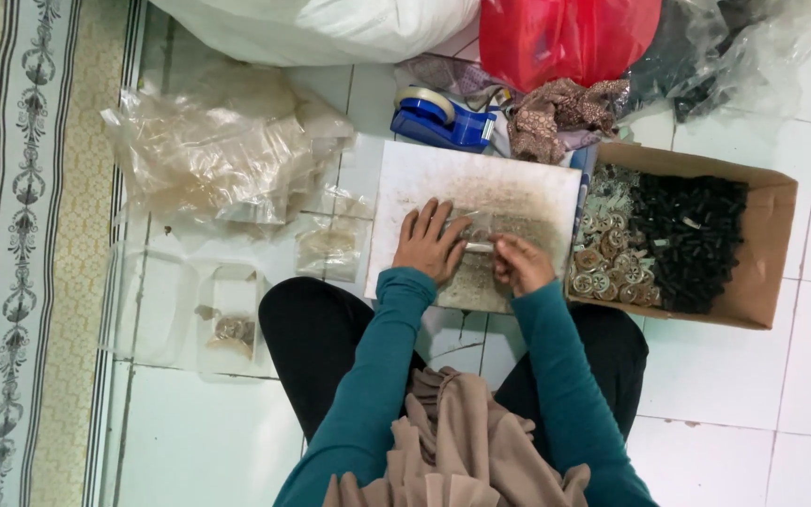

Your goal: Assembling small metal rings onto a template board by hand in a workshop environment.

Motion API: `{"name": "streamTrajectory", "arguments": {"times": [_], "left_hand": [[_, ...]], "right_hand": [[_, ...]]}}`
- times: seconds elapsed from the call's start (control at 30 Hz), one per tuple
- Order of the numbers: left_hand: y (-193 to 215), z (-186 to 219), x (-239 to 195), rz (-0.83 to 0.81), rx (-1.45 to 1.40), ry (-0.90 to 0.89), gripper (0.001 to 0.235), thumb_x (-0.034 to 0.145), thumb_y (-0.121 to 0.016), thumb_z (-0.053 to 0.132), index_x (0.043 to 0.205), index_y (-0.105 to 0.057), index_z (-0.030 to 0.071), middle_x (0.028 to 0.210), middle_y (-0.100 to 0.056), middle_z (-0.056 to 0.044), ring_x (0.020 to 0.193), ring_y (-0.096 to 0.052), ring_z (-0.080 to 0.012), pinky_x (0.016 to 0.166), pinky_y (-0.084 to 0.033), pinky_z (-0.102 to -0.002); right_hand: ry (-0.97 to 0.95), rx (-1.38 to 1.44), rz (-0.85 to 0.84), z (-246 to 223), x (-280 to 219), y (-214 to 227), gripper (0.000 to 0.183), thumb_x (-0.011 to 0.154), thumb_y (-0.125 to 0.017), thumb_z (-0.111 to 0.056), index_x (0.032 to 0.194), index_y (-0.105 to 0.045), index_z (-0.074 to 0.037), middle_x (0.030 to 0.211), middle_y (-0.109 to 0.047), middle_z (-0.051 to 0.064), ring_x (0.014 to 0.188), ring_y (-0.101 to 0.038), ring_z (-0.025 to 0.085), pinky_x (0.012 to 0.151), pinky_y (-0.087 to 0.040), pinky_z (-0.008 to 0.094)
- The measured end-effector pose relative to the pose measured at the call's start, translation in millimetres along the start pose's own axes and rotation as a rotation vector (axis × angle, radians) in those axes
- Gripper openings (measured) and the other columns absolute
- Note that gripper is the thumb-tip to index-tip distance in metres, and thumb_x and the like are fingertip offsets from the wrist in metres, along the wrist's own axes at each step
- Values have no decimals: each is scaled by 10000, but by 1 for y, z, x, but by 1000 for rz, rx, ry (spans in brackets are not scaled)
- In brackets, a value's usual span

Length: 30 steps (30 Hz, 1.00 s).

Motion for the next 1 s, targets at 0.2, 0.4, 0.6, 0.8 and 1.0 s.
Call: {"name": "streamTrajectory", "arguments": {"times": [0.2, 0.4, 0.6, 0.8, 1.0], "left_hand": [[-2, 1, -1, 27, 20, -6, 412, 1033, -540, 492, 1424, -515, 362, 1455, -519, -68, 1417, -473, -326, 1174, -343, -535], [2, 1, 1, 38, 20, -15, 408, 1032, -552, 465, 1425, -511, 366, 1442, -523, -62, 1410, -479, -317, 1171, -352, -528], [3, 1, 3, 28, 40, -17, 393, 1039, -533, 475, 1415, -508, 367, 1435, -521, -54, 1406, -480, -307, 1164, -361, -521], [4, 1, 2, 7, 37, -20, 409, 1041, -523, 472, 1436, -494, 370, 1444, -512, -60, 1414, -468, -313, 1172, -346, -522], [3, 1, 3, 21, 54, -25, 416, 1039, -519, 475, 1440, -496, 370, 1449, -510, -57, 1410, -470, -307, 1167, -350, -512]], "right_hand": [[-9, 34, 53, 32, -9, -9, 306, 996, -757, -159, 1232, -723, 33, 750, -573, 97, 587, -513, 153, 437, -420, 275], [92, -87, 112, 37, 13, -17, 186, 992, -751, -115, 1160, -777, -39, 654, -585, 94, 519, -501, 126, 419, -397, 242], [390, -362, 291, 29, 10, -30, 215, 924, -857, -116, 1128, -819, -60, 852, -718, 128, 804, -665, 169, 737, -602, 378], [500, -426, 345, 21, 3, -41, 193, 930, -826, -37, 1120, -796, -24, 703, -599, 101, 697, -592, 165, 634, -542, 354], [544, -564, 370, 20, 0, -48, 193, 972, -796, -80, 1151, -731, -52, 726, -627, 95, 676, -654, 245, 628, -554, 435]]}}
Point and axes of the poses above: each hand's wrist, its own x-axis towards the middle knuckle, its own y-axis out of the back of the hand, z = x × y, the point moved 5 cm from there along x, towards the middle knuckle
